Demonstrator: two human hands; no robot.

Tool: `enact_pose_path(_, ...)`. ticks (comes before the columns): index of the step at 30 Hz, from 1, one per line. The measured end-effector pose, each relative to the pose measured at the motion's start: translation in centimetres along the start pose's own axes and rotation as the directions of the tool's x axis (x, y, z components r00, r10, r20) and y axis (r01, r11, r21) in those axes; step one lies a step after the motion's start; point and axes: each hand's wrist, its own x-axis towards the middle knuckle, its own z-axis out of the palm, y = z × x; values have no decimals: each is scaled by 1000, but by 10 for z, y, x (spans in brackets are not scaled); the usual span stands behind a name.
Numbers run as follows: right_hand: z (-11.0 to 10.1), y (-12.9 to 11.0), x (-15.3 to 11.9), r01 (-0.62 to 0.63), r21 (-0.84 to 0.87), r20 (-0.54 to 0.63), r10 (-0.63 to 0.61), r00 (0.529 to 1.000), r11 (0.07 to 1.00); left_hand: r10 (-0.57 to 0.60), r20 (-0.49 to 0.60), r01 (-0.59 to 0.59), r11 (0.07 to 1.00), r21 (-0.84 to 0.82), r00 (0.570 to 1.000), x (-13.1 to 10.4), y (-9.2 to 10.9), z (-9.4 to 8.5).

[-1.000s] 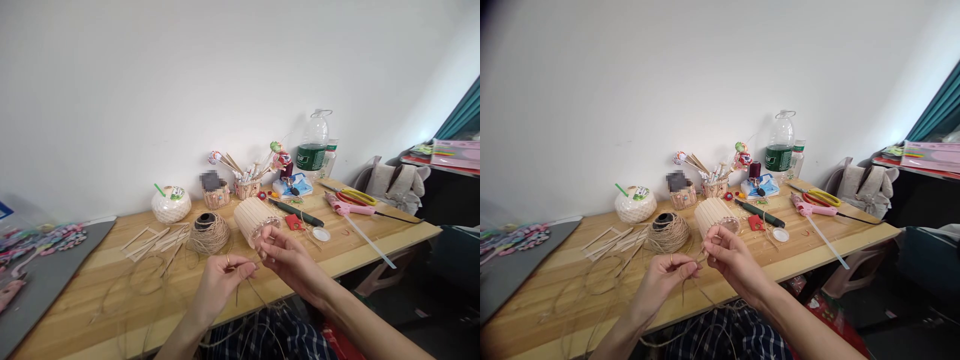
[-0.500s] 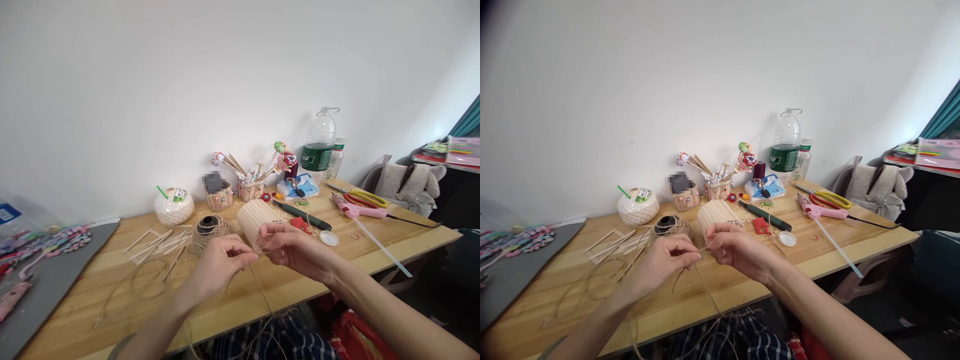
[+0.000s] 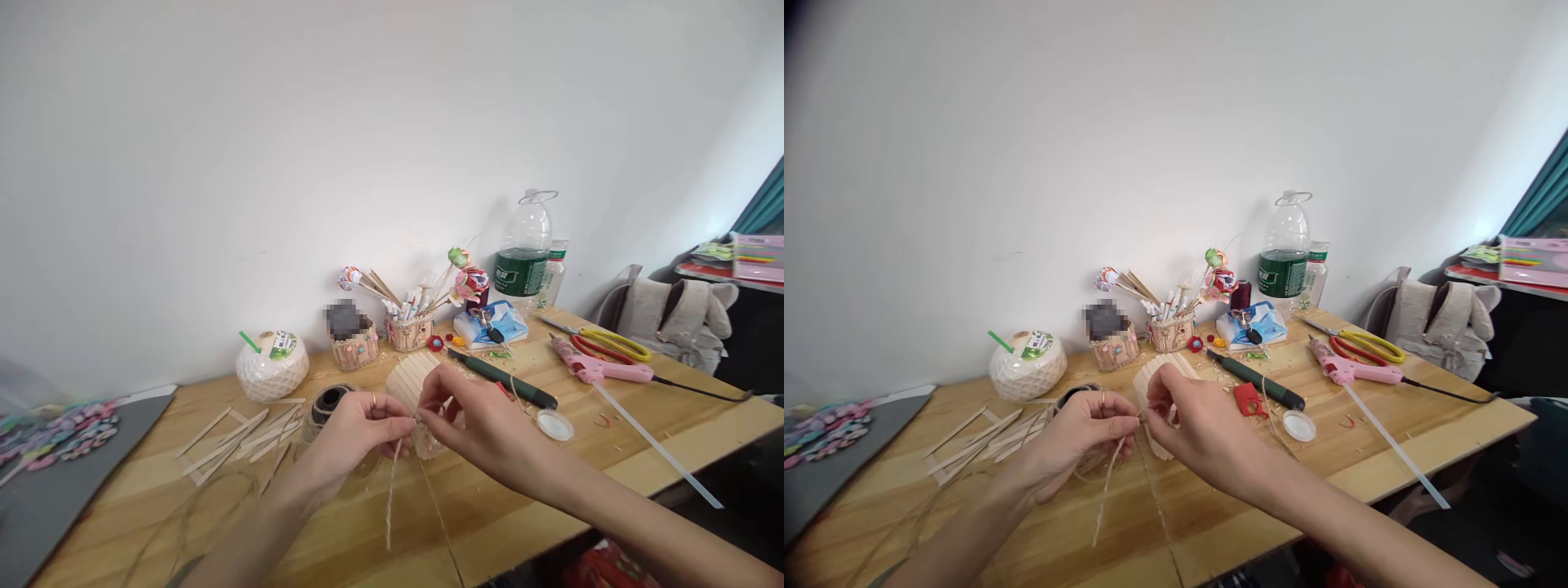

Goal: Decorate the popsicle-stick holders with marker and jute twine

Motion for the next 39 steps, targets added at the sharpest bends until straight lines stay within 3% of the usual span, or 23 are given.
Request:
enact_pose_path(3,0,6,3,-125,262,45,118,992,957,14,4,-14,999,-35,1000,6,1,4)
enact_pose_path(8,-1,14,5,-287,667,159,244,957,687,17,43,-16,999,-37,999,15,-3,8)
enact_pose_path(13,-7,9,4,-526,771,402,367,839,358,44,119,-51,997,55,992,15,-4,6)
enact_pose_path(15,-8,7,6,-566,770,441,396,805,294,74,105,-85,992,96,992,15,-4,2)
enact_pose_path(17,-6,5,8,-529,754,365,421,830,389,94,53,-100,988,121,994,15,-3,-3)
enact_pose_path(19,-3,4,10,-413,662,193,390,900,625,98,14,-99,988,117,995,17,-4,-7)
enact_pose_path(21,2,5,11,-246,449,7,272,962,859,81,-3,-81,992,94,997,18,-5,-10)
enact_pose_path(23,5,6,11,-78,198,-111,102,989,977,57,-7,-57,996,66,998,18,-6,-9)
enact_pose_path(27,6,7,10,99,-127,-188,-122,974,987,19,2,-19,1000,19,1000,16,-4,-6)
enact_pose_path(29,3,7,9,70,-168,-170,-99,981,983,8,-12,-8,1000,12,1000,15,-4,-6)
enact_pose_path(34,-1,5,6,-78,-150,31,83,996,986,38,-89,-36,999,28,995,17,-7,-8)
enact_pose_path(39,4,6,1,9,-259,58,6,998,966,66,-73,-60,994,87,995,17,-9,-6)
